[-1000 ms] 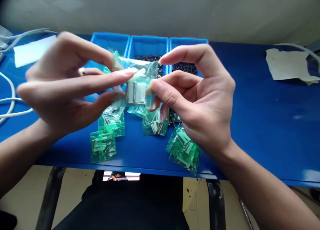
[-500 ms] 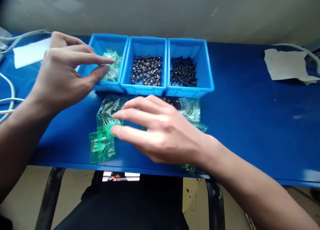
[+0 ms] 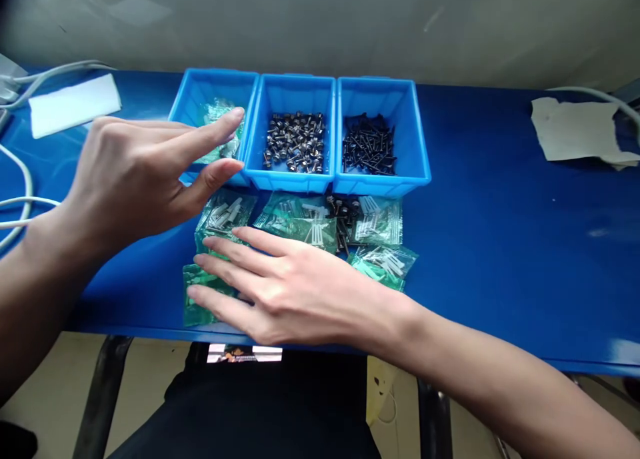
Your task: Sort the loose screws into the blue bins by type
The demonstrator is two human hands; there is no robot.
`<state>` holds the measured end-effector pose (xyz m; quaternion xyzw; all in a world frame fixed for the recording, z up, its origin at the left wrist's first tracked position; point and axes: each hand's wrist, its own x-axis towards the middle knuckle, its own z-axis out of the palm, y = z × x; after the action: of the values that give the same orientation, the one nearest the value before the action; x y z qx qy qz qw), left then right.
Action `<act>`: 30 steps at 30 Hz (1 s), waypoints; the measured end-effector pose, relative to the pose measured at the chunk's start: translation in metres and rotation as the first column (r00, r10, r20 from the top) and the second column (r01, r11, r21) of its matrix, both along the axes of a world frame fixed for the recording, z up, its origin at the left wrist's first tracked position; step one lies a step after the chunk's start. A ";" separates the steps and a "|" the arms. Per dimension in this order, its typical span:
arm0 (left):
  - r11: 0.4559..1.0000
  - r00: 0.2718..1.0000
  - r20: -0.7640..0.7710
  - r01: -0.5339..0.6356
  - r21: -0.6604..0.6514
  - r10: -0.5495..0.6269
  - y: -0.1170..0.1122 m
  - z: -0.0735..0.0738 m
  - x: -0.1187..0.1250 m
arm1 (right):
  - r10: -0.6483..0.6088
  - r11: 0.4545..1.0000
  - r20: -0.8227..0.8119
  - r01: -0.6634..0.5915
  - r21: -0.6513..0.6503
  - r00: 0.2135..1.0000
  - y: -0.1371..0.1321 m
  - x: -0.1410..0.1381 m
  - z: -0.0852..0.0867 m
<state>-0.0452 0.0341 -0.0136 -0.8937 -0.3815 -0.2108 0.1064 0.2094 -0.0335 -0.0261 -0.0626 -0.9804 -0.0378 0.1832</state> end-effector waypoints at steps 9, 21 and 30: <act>0.992 0.998 0.030 -0.050 -0.115 0.054 -0.003 0.004 0.000 | 0.060 0.966 -0.062 -0.043 0.253 0.996 -0.004 -0.008 0.008; 0.983 0.992 0.126 -0.013 0.183 -0.011 0.000 0.006 -0.001 | -0.730 0.657 -0.544 0.202 -0.727 0.414 0.023 0.016 0.022; 0.984 0.909 0.390 0.175 -0.035 -0.148 -0.028 0.020 0.023 | -0.762 0.375 -0.389 -0.138 -0.917 0.518 0.029 0.024 0.022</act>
<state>-0.0224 0.0062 0.0059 -0.8663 -0.3269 -0.3772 -0.0197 0.2329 -0.0043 -0.0043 -0.3720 -0.6153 0.4633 0.5180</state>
